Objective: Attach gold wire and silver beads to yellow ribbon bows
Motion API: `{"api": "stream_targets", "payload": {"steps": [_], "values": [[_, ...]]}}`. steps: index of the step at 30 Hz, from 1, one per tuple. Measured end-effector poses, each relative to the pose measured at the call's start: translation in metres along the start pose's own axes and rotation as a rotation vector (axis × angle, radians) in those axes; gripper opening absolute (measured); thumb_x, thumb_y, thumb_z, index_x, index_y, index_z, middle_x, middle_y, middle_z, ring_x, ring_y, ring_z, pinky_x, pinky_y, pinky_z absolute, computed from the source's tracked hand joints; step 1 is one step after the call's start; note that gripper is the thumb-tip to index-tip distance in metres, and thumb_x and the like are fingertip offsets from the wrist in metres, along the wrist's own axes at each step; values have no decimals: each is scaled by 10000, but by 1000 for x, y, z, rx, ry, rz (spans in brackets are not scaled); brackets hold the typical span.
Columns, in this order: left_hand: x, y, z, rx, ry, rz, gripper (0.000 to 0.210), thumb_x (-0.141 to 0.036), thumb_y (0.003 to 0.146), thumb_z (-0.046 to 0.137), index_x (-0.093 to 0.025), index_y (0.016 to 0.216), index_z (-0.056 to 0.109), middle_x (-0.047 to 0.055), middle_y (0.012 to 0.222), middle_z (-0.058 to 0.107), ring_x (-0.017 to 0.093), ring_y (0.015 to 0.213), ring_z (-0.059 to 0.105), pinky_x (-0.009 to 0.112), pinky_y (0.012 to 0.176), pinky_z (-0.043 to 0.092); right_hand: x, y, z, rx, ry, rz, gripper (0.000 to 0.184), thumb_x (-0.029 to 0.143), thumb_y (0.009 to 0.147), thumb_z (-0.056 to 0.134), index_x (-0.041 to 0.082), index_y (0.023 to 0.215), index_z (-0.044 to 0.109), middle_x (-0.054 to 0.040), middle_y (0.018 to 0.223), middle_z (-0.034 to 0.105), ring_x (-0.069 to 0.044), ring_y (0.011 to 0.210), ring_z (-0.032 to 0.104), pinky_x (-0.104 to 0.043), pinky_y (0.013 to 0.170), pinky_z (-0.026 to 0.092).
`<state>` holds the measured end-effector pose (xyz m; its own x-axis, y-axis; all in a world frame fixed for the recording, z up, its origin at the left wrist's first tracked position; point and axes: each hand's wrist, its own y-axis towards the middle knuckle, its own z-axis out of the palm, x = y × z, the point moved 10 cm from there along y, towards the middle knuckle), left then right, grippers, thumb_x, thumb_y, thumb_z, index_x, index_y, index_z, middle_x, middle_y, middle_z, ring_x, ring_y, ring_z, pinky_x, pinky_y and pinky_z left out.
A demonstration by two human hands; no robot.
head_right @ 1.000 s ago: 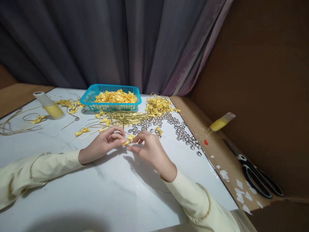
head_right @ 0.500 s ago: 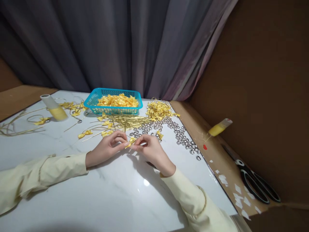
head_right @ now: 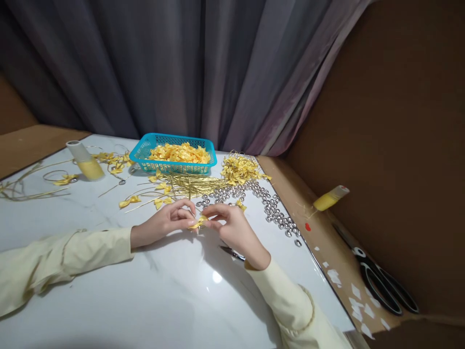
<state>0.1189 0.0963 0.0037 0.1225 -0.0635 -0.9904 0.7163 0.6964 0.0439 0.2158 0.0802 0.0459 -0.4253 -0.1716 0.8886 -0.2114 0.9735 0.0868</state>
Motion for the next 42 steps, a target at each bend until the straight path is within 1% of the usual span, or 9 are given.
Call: {"api": "stream_targets", "payload": {"steps": [4,7,17,23,26,31,36,39,42], "values": [[4,2,0,17,-14,-11,197,-232,793,641,-185,888,475,-6,714,687,153,736,664,307,733,491,-1,-1,-2,-14,-13,37,57,153,699,645,156,754,662,-45,776,682,-159,719,631,-299,702,520],[6,3,-1,11,-1,-18,208,-250,792,647,-181,892,478,-4,716,687,156,710,664,317,721,500,-5,-1,-1,-20,-5,69,87,173,672,674,149,753,652,-53,785,679,-160,706,626,-293,688,516],[10,1,6,78,-107,-64,237,-248,783,665,-175,910,480,-9,695,675,143,665,652,321,684,535,-12,0,11,45,55,73,77,166,695,648,157,768,624,-27,727,639,-145,674,608,-286,674,509],[11,4,-8,-42,-96,-71,253,-261,772,669,-182,914,475,-5,702,679,148,689,651,310,714,505,5,-4,-4,-121,-138,-69,67,127,710,647,174,747,616,-57,868,579,-174,807,567,-291,664,499],[6,5,-14,-86,-44,-42,243,-265,772,655,-188,905,466,-14,686,671,139,672,631,282,687,473,7,-5,-2,-129,-208,-78,47,172,718,686,182,728,641,-61,873,558,-185,848,554,-285,658,483],[-1,5,-15,-97,93,28,193,-251,788,619,-191,878,460,-33,684,633,132,719,609,263,702,428,-8,-4,8,-112,-150,32,56,226,731,689,183,738,655,-59,914,521,-182,872,540,-283,672,468],[-10,2,-13,-126,234,154,130,-230,809,593,-186,870,487,-34,752,552,124,755,590,260,716,429,-21,-2,14,-97,-24,161,61,201,727,655,167,682,634,-45,919,506,-166,859,529,-281,707,434],[-13,0,-12,-146,318,195,104,-227,820,579,-187,869,496,-23,783,545,133,767,591,276,732,435,-23,-3,16,-38,45,216,84,184,708,636,167,626,633,-27,866,528,-159,827,521,-281,718,397],[-15,-1,-12,-151,383,211,91,-225,827,569,-189,868,496,-18,779,557,142,774,592,287,741,434,-25,-6,20,56,224,292,53,176,682,624,162,633,641,-13,797,570,-142,771,523,-272,713,376]]}}
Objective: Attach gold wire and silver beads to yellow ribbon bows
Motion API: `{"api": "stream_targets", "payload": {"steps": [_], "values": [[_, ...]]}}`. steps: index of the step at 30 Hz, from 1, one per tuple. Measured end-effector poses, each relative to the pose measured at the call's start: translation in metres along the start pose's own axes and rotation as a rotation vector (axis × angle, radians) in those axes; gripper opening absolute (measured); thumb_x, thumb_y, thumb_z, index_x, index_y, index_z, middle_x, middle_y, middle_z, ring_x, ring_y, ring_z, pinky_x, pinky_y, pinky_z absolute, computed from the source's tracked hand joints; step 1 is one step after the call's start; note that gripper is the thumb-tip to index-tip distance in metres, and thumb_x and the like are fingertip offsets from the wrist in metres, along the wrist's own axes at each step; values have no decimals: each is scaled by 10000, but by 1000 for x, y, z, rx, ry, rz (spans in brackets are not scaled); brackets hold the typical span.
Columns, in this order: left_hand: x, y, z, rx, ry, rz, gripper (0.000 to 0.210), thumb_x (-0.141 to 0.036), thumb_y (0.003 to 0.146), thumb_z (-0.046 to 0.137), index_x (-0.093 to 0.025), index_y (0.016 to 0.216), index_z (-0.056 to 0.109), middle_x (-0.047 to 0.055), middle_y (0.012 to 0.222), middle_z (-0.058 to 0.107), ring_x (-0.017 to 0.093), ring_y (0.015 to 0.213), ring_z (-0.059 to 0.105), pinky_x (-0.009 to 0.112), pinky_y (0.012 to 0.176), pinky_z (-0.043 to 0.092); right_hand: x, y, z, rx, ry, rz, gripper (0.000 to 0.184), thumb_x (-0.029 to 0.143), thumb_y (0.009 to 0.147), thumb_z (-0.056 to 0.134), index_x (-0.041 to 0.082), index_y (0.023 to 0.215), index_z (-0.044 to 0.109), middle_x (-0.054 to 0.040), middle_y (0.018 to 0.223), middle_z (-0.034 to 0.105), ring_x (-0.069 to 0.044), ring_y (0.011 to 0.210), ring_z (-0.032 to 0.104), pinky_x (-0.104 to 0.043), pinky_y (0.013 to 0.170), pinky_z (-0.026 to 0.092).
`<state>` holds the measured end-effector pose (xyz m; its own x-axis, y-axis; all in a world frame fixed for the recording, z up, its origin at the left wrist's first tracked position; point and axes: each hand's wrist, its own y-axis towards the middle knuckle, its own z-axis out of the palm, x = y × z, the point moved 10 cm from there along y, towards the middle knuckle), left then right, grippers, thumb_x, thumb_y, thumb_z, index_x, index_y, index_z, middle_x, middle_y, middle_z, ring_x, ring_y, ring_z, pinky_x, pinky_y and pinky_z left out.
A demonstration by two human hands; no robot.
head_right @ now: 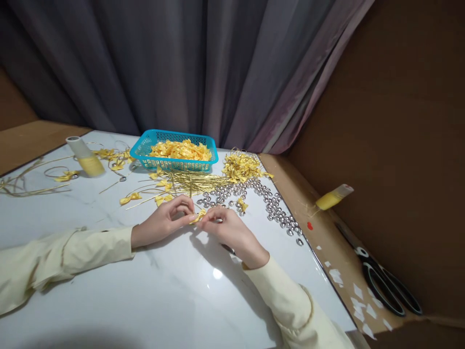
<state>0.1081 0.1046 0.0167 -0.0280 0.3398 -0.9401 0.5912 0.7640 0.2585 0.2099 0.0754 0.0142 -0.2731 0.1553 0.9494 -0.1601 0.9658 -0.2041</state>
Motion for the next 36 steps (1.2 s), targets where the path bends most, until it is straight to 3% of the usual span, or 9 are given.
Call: {"api": "stream_targets", "payload": {"steps": [4,9,13,16,18,22,25,29,36], "values": [[0,0,2,24,53,14,92,-230,837,558,-196,883,486,-15,759,594,150,770,598,293,747,428,-2,-2,-2,79,249,83,39,193,647,626,158,629,629,-1,705,588,-119,705,523,-259,699,377],[2,0,4,37,86,-6,92,-238,832,555,-198,877,485,-10,758,613,155,750,605,296,735,432,13,-4,-12,134,405,23,104,245,676,655,180,640,582,38,537,487,-134,669,538,-283,705,401],[6,-1,4,44,94,-44,97,-254,836,545,-205,881,474,-9,741,634,164,752,615,297,732,438,30,-14,-34,96,367,-59,182,277,722,659,196,604,545,93,405,286,-84,441,321,-269,556,349],[8,-1,4,44,90,-65,95,-249,838,539,-209,872,461,-15,722,641,164,739,627,296,730,442,35,-20,-62,-34,237,-89,225,354,723,664,205,620,530,104,402,219,-66,393,168,-256,442,194],[8,-1,4,47,77,-75,99,-246,837,540,-208,864,453,-17,713,640,163,731,630,297,730,446,37,-22,-86,-199,100,-109,224,397,722,664,198,675,571,95,426,231,-66,391,176,-254,431,153],[8,-1,5,57,48,-91,108,-255,836,544,-202,852,451,-10,715,636,165,736,628,306,737,455,53,-32,-120,-590,-405,-231,215,394,735,658,182,764,630,-44,678,561,-161,626,503,-272,508,340],[9,0,5,61,21,-104,123,-268,835,550,-202,858,449,-7,716,628,168,742,625,312,739,460,56,-22,-94,-467,-580,-333,192,351,757,629,187,856,627,-92,1025,615,-238,969,546,-341,759,437],[9,0,7,69,11,-91,132,-274,838,553,-198,868,450,-4,733,613,160,735,611,308,733,445,28,-5,-36,-29,-415,-276,270,341,739,654,181,930,552,-80,1012,603,-202,953,582,-366,871,451],[6,0,4,46,33,-41,121,-269,838,558,-199,862,463,-22,722,565,143,733,567,281,715,413,-8,6,-2,112,-247,-119,348,273,690,693,202,880,410,-12,789,618,-120,600,578,-237,520,449]]}}
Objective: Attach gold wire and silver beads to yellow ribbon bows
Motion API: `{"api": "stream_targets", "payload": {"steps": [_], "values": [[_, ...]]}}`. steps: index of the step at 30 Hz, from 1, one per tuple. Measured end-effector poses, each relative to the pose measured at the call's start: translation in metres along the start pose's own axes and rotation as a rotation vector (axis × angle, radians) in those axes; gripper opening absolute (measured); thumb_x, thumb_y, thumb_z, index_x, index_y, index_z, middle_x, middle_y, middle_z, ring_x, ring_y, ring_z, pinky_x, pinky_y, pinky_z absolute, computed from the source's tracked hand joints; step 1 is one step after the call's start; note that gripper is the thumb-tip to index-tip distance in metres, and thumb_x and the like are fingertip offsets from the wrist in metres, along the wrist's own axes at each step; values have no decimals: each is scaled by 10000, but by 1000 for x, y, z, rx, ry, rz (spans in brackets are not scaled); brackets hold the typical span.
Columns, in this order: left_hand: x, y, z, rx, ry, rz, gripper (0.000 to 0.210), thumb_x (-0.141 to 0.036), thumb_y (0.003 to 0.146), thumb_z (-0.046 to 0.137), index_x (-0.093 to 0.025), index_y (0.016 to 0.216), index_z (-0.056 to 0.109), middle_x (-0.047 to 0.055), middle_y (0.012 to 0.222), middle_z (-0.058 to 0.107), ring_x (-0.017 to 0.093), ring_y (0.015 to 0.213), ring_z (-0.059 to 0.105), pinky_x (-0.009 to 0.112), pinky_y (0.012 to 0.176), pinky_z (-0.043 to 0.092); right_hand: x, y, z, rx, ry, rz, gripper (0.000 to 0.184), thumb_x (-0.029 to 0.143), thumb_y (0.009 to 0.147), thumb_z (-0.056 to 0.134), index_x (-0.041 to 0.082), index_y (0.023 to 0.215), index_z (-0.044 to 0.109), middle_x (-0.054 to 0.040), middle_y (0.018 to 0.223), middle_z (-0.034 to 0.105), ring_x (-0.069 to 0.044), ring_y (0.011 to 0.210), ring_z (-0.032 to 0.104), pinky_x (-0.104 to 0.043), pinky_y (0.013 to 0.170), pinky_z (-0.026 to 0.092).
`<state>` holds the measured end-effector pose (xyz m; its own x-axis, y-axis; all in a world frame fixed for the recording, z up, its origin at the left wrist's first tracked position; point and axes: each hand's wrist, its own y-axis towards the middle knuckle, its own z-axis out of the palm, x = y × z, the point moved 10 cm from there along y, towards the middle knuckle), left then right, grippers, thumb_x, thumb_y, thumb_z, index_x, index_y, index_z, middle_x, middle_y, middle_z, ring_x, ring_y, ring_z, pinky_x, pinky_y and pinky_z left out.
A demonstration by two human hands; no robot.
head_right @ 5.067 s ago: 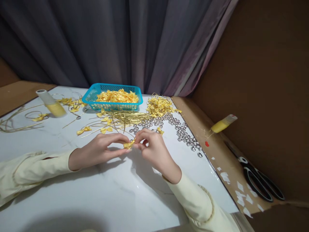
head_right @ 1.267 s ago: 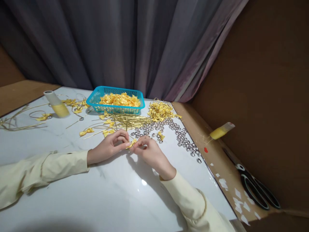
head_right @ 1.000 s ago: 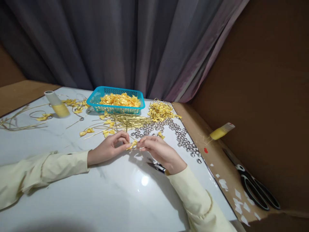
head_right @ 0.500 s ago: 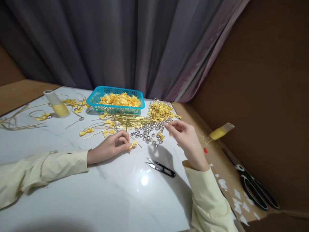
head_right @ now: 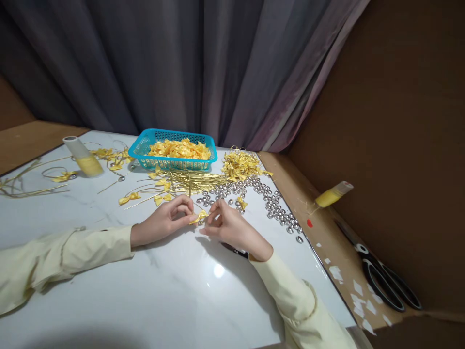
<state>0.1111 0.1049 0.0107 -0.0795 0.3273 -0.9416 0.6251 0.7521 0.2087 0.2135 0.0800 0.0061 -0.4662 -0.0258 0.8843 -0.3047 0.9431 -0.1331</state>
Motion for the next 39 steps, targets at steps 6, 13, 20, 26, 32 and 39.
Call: {"api": "stream_targets", "payload": {"steps": [6,13,20,26,32,39], "values": [[3,0,1,10,12,-15,131,-288,834,557,-203,849,458,-23,712,580,141,705,561,272,692,410,-4,-6,10,191,-79,109,225,360,773,617,146,702,622,10,503,581,-73,398,404,-198,403,312],[1,-2,10,88,20,-17,123,-273,832,556,-201,860,460,-11,732,606,155,732,586,279,682,424,17,-6,-2,72,-6,78,322,397,815,554,112,759,692,38,454,468,-70,404,344,-217,429,277],[-5,-4,15,149,-8,10,128,-290,848,543,-199,867,456,-1,768,595,159,753,601,289,692,433,10,-3,-1,29,128,107,352,467,762,610,126,684,653,59,432,425,-54,386,275,-221,406,203],[-8,-4,17,171,-52,33,119,-270,837,559,-195,866,471,-2,834,539,148,769,609,283,701,451,11,-2,-7,-42,85,108,340,472,690,685,136,668,637,61,407,454,-50,374,304,-212,399,218],[-9,-5,16,161,-96,29,110,-265,834,566,-194,861,486,-4,821,551,150,772,608,292,702,449,8,-4,-13,-135,108,132,348,457,611,746,160,589,565,62,380,458,-58,351,353,-208,389,248],[-8,-5,18,189,-77,30,104,-231,841,564,-195,888,479,-9,822,575,147,787,623,285,716,438,10,-3,-13,-191,200,61,346,428,613,756,174,559,527,91,384,366,-46,366,262,-204,377,169]]}}
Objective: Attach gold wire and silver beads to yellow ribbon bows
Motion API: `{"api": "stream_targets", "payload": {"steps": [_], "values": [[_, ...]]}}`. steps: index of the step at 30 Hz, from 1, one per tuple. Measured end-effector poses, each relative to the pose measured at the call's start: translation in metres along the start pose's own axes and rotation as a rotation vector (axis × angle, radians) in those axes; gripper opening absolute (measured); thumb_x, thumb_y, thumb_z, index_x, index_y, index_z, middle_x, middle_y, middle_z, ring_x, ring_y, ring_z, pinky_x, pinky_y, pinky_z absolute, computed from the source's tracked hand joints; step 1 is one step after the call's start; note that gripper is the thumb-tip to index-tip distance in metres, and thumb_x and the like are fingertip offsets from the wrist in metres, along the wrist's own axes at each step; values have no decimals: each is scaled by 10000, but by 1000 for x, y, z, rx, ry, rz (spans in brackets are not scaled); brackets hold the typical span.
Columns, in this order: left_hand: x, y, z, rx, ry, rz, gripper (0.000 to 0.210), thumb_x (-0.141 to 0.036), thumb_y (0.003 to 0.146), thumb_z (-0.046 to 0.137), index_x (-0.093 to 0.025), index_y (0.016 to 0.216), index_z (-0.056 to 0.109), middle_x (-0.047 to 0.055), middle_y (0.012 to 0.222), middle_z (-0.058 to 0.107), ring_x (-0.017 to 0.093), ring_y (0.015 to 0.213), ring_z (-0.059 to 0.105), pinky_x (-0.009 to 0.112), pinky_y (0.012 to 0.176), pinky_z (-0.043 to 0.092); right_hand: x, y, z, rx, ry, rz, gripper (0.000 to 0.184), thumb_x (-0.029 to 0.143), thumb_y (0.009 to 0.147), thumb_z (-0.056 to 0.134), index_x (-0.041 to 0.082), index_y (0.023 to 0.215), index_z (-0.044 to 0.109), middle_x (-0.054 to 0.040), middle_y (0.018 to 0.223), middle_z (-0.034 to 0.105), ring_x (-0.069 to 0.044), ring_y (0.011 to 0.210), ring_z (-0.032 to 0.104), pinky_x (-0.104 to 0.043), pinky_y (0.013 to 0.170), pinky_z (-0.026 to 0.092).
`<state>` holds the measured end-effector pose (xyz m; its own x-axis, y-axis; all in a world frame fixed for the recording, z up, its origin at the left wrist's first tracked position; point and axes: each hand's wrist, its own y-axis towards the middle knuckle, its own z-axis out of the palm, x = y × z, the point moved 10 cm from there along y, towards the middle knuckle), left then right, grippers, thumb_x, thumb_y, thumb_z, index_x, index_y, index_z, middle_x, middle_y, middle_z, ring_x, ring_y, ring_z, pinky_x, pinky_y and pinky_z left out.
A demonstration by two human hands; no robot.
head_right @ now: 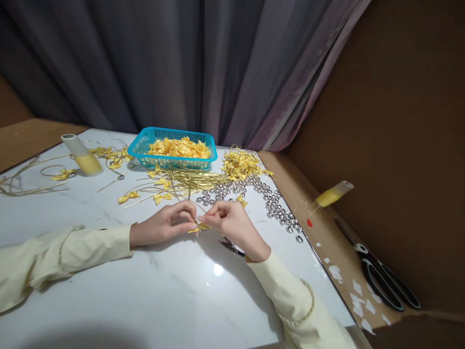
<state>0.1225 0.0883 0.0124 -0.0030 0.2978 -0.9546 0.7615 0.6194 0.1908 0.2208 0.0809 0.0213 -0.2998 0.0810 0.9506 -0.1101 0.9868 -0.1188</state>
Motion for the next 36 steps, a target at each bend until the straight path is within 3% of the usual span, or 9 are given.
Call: {"api": "stream_targets", "payload": {"steps": [6,13,27,36], "values": [[3,0,0,-6,-9,-10,129,-247,843,565,-198,906,464,-9,790,596,154,786,622,295,720,442,-4,2,1,-1,-82,-27,338,420,632,740,165,557,530,88,421,349,-48,406,243,-206,397,168],[1,0,-2,-33,-33,28,135,-251,840,577,-192,925,490,2,902,550,137,806,618,282,732,458,8,-3,-5,-76,-196,-67,326,402,623,733,159,536,532,85,410,357,-54,416,258,-207,402,186],[2,0,-5,-47,26,35,143,-250,847,566,-183,963,518,20,886,620,156,830,638,298,757,484,16,-6,-10,-49,-242,-67,316,412,608,739,139,549,592,92,404,320,-48,406,236,-209,400,174],[4,0,-6,-53,38,28,150,-235,848,565,-184,983,526,16,859,639,155,831,638,300,768,478,24,-9,-8,-57,-377,-145,112,161,690,652,118,587,653,73,423,386,-48,417,261,-198,401,193]]}}
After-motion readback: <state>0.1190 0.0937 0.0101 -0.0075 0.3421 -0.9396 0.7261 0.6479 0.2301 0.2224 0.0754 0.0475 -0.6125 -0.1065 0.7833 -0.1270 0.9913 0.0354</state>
